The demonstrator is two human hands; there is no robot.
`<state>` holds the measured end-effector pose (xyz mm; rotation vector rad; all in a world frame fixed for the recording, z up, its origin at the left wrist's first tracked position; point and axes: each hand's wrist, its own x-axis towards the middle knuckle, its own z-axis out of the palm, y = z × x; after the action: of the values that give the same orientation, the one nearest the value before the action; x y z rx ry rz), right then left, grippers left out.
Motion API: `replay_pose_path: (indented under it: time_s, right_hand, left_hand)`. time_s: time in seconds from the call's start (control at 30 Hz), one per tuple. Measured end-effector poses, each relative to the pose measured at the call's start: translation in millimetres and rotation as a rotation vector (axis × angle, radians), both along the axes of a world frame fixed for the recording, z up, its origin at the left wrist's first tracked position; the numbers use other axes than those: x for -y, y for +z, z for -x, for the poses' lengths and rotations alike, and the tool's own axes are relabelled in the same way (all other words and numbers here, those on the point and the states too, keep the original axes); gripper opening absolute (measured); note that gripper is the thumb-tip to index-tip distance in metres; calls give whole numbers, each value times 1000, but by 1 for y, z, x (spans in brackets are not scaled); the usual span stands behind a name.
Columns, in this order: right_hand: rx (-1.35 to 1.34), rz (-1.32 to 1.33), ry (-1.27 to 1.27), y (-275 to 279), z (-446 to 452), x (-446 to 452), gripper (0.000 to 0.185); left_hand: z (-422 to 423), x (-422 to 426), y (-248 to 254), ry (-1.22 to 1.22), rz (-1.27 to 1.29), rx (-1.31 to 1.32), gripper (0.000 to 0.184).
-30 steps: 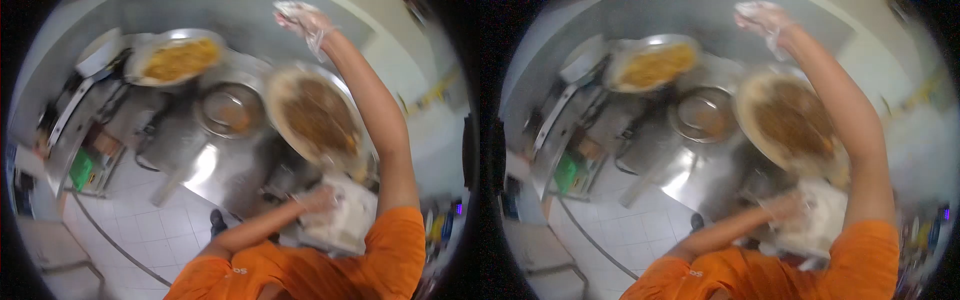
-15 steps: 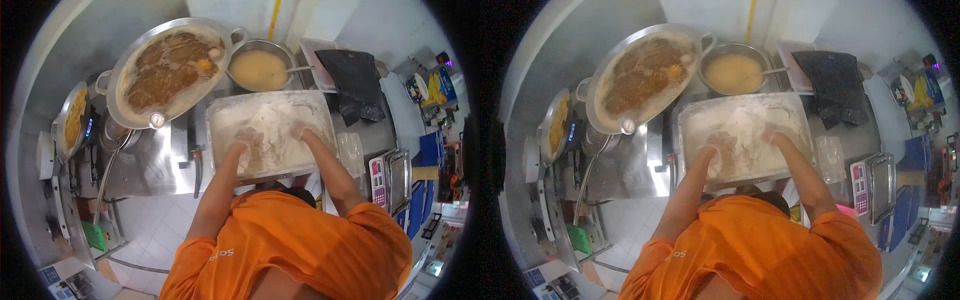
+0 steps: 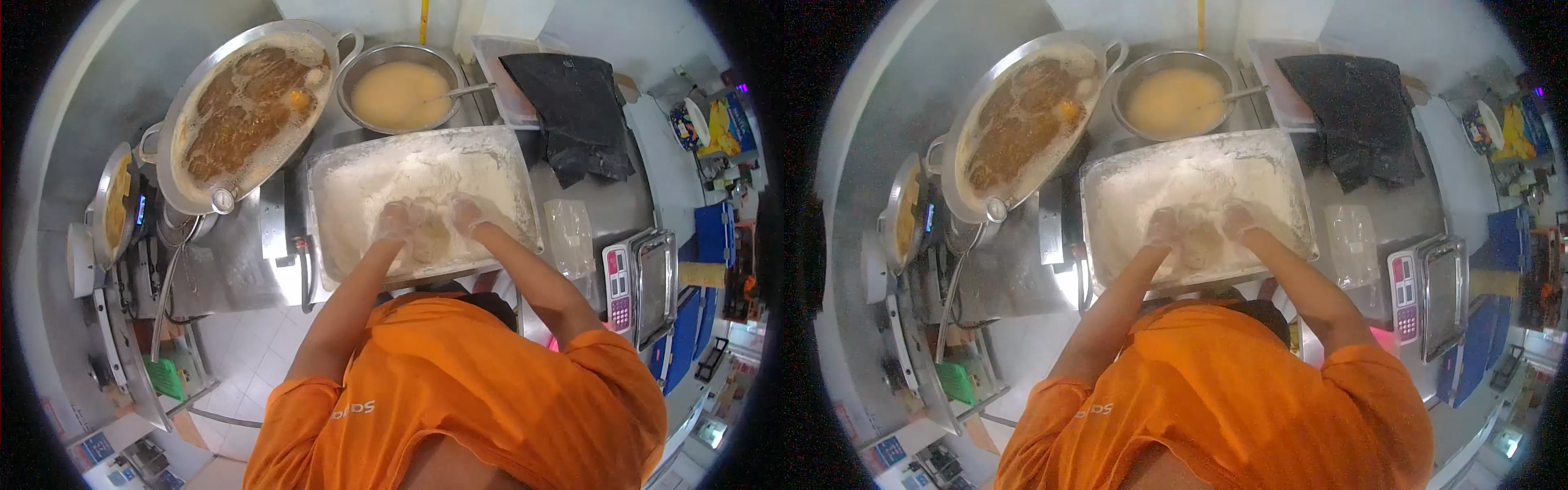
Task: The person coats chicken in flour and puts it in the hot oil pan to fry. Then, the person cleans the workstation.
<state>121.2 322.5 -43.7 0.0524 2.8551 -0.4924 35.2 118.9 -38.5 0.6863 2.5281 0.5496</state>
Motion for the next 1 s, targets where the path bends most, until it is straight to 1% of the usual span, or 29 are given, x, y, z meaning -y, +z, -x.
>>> replay_pose_path:
  time_s: [0.07, 0.1, 0.17, 0.2, 0.23, 0.27, 0.3, 0.33, 0.37, 0.4, 0.43, 0.47, 0.5, 0.57, 0.6, 0.63, 0.67, 0.7, 0.77, 0.83, 0.87, 0.9, 0.97, 1.0]
  right_hand:
    - [-83, 9, 103, -7, -6, 6, 43]
    - [-123, 16, 153, -7, -8, 11, 41]
    - [-398, 24, 149, -5, -2, 8, 49]
    - [-540, 28, 148, 11, 7, 8, 53]
    - [-390, 152, 45, 25, 12, 9, 53]
    - [-231, 275, -65, 83, 15, 22, 53]
    - [-67, 395, -179, 114, 16, 29, 53]
    - [-58, 276, -83, 79, 20, 16, 45]
    - [-55, 154, 14, 17, 31, -9, 38]
    - [-57, 30, 114, -15, 39, -24, 32]
    - [-35, 193, 10, 12, 36, -22, 29]
    - [-10, 358, -93, 68, 26, -15, 27]
    - [20, 524, -198, 100, 20, -9, 25]
    - [-2, 455, -65, 90, 20, -23, 26]
    - [-16, 421, 0, 86, 21, -30, 26]
    - [54, 448, 45, 81, 23, -35, 27]
    - [124, 475, 88, 78, 24, -38, 29]
    - [195, 500, 131, 75, 24, -40, 32]
    - [312, 611, 117, 72, 26, -35, 40]
    - [322, 577, 141, 73, 24, -26, 49]
    - [270, 488, 171, 84, 20, -15, 54]
    - [217, 402, 199, 89, 20, -7, 58]
    - [277, 444, 127, 75, 22, 4, 56]
    - [307, 465, 91, 75, 23, 11, 55]
  left_hand:
    - [4, 6, 5, 121, -46, -101, 60]
    - [5, 8, 9, 190, -78, -57, 58]
    - [14, 8, 21, 326, -149, 26, 52]
    - [20, 5, 12, 223, -194, -32, 51]
    - [22, 3, 1, 118, -231, -84, 50]
    - [18, 2, -9, 8, -264, -130, 49]
    - [10, 1, -1, 35, -339, -47, 48]
    - [3, -2, 23, 61, -415, 34, 46]
    - [2, -4, 44, 87, -494, 109, 45]
    - [4, 0, 57, -2, -362, 83, 42]
    - [4, 10, 66, -87, -230, 58, 38]
    - [4, 21, 69, -170, -95, 35, 35]
    - [-2, 34, 62, -202, -186, 98, 34]
    - [-14, 55, 29, -259, -373, 221, 32]
    - [-15, 56, 15, -206, -427, 254, 29]
    - [-13, 53, 2, -157, -481, 284, 26]
    - [-10, 51, 5, -145, -476, 288, 24]
    - [-9, 49, 22, -134, -471, 292, 23]
    - [-1, 46, 53, -172, -348, 245, 22]
    - [7, 36, 35, -46, -399, 266, 22]
    - [8, 30, 28, 13, -423, 276, 23]
    - [4, 23, 46, 33, -409, 252, 22]
    - [-7, 9, 81, 72, -379, 207, 22]
    - [-9, 6, 86, 88, -439, 243, 24]
